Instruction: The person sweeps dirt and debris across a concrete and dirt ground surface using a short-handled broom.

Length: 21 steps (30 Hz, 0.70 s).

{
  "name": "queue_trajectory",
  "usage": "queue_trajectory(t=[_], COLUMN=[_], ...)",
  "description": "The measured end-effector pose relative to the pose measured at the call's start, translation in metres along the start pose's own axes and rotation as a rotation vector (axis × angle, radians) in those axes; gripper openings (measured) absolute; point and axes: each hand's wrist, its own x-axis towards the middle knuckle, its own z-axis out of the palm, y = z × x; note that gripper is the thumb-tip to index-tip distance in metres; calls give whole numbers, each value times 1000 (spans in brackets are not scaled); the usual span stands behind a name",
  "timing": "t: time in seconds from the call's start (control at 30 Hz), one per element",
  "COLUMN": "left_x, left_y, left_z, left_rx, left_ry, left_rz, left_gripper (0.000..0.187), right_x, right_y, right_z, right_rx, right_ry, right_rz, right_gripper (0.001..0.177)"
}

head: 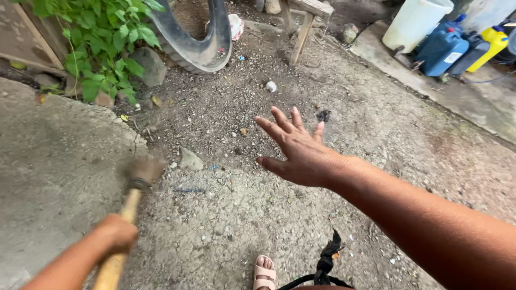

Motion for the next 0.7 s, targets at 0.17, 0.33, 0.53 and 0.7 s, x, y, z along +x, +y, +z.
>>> queue_trajectory(t=[0.17, 0.33, 0.53, 0.7], left_x=[-72, -107, -4, 128], left_y=[18, 21, 16, 40], left_z=[-5, -48, -138, -179], left_rx=[-450, -782, -365, 65], left_ry=[-323, -269, 20, 155], left_rz=[56, 56, -124, -166], left_gripper=[23, 25, 36, 41], right_x=[34, 70, 116, 167], right_y=[37, 43, 41, 51], right_z=[-20, -30, -42, -63], right_rx=[41, 65, 96, 81], right_ry=[42, 41, 12, -25], right_rz=[-33, -82, -143, -102], right_gripper=[86, 86, 87, 84])
